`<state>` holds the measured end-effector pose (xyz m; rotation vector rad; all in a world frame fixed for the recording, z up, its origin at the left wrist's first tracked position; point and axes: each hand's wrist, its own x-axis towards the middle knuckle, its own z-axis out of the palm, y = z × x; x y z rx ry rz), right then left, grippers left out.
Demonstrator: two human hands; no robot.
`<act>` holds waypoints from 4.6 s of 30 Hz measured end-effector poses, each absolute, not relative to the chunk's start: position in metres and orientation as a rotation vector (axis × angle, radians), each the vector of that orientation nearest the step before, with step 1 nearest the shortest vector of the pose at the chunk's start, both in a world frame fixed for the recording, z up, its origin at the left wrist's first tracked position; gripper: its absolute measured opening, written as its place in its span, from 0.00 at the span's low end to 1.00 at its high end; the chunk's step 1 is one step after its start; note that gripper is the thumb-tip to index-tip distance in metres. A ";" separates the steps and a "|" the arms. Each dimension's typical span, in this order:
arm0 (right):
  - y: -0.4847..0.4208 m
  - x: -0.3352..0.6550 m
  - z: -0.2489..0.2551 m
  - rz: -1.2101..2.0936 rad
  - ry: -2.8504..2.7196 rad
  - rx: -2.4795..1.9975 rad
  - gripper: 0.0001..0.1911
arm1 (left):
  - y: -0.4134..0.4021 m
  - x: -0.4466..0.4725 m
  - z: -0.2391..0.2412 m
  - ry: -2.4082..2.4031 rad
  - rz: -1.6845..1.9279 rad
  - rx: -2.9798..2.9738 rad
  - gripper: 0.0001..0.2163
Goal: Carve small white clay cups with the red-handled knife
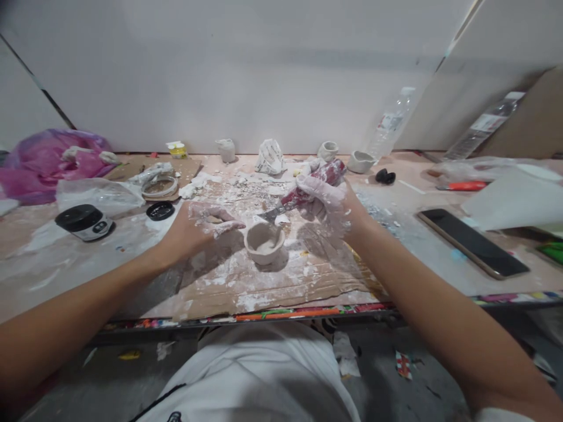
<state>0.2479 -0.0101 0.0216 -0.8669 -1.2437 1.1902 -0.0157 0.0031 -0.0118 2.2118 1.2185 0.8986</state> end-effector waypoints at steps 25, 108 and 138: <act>-0.023 0.243 0.012 0.977 -1.609 -0.935 0.18 | 0.009 -0.017 -0.010 0.858 0.545 2.091 0.20; -0.022 0.243 0.002 0.703 -1.783 -0.909 0.13 | 0.009 -0.013 -0.016 0.668 0.540 1.966 0.18; -0.025 0.245 0.007 0.517 -1.750 -0.730 0.14 | 0.007 -0.014 -0.015 0.760 0.569 1.961 0.20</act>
